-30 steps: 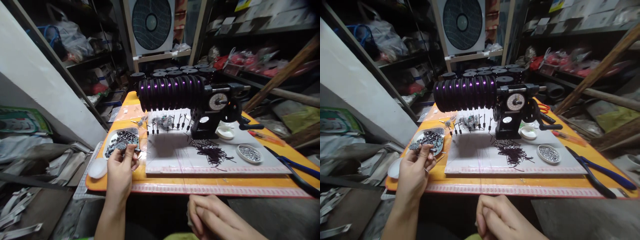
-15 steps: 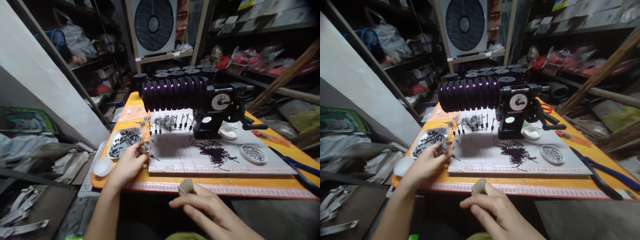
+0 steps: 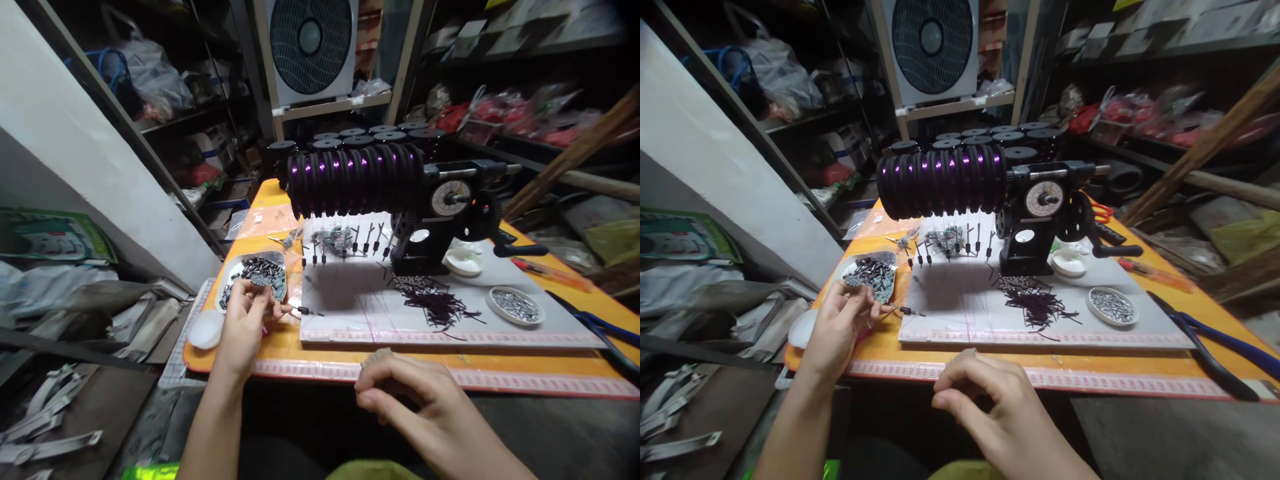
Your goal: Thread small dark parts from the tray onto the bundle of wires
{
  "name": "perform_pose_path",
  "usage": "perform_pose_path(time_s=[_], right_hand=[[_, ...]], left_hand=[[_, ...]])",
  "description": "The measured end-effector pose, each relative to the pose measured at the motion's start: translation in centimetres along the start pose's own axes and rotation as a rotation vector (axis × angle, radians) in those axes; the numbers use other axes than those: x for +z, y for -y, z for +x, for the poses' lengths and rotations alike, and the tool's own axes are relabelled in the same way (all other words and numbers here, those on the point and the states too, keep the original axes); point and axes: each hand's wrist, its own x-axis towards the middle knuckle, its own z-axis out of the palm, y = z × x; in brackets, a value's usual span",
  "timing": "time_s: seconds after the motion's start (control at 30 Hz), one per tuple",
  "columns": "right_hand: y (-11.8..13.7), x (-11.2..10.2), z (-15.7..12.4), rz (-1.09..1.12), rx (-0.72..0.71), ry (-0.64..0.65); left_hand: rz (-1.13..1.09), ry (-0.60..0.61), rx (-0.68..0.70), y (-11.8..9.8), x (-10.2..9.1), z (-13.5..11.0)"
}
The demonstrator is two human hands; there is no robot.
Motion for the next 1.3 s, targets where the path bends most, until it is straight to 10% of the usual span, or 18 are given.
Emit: perform_pose_path(time_s=[0.6,1.3], right_hand=[[0.9,0.6,0.9,0.161,-0.012,-0.225],[1.1,0.5,0.3,0.031,-0.182,-0.166]], left_hand=[[-0.29,-0.029,-0.188,1.6,5.2,-8.8],[-0.405,0.063,-0.293,2.6,6.5,-11.0]])
